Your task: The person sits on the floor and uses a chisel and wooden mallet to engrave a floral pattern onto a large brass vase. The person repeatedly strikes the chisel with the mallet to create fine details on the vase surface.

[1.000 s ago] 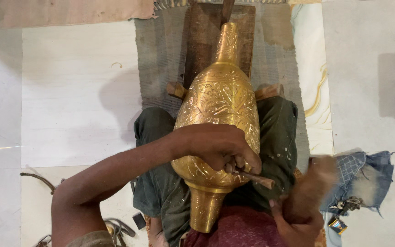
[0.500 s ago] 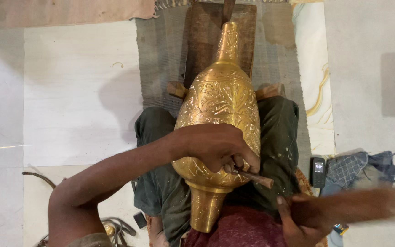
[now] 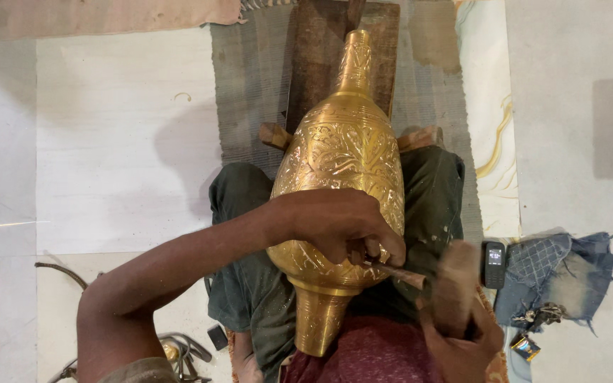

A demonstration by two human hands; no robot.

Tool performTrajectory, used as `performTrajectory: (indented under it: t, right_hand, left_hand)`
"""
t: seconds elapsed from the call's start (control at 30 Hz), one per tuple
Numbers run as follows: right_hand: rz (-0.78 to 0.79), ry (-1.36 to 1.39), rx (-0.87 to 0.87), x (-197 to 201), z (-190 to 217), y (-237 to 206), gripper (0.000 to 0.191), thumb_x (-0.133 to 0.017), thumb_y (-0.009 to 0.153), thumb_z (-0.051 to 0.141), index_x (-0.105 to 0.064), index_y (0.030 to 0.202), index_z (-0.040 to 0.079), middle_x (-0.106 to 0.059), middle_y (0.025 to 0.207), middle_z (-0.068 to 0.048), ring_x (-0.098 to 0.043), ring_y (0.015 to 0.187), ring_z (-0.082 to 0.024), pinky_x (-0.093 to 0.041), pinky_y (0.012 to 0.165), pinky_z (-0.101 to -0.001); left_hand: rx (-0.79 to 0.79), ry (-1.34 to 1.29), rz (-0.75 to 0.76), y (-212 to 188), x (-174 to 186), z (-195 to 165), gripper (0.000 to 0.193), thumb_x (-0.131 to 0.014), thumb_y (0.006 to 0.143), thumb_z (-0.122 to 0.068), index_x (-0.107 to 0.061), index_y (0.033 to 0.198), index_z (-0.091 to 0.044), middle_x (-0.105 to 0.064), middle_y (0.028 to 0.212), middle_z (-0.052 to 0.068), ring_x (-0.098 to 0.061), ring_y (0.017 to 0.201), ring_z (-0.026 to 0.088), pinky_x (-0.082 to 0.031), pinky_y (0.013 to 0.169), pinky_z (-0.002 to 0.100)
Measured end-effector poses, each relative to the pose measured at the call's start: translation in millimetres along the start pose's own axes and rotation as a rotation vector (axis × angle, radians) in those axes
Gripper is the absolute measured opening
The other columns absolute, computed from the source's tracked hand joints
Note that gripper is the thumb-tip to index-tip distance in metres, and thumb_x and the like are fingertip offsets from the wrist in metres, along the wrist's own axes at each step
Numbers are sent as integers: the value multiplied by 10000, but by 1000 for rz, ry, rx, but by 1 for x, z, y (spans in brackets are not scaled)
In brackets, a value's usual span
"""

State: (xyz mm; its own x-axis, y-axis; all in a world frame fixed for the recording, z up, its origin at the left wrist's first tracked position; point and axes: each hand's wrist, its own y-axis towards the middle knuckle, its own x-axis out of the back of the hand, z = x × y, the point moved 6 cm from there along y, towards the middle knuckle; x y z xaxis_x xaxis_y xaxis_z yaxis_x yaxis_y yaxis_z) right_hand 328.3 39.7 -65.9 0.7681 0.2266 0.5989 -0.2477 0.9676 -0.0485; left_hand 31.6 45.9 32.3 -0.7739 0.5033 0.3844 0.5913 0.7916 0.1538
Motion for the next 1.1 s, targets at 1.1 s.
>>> performTrajectory:
  t: [1.1]
  right_hand:
    - [65, 56, 149, 5, 25, 13, 434, -781, 749, 31, -638, 1154, -38, -694, 997, -133, -670, 897, -141, -544, 765, -294]
  left_hand:
    - [-90, -8, -46, -7, 2, -1, 550, -744, 714, 65, -711, 1221, -146, -786, 964, 53, -783, 877, 150, -577, 641, 313]
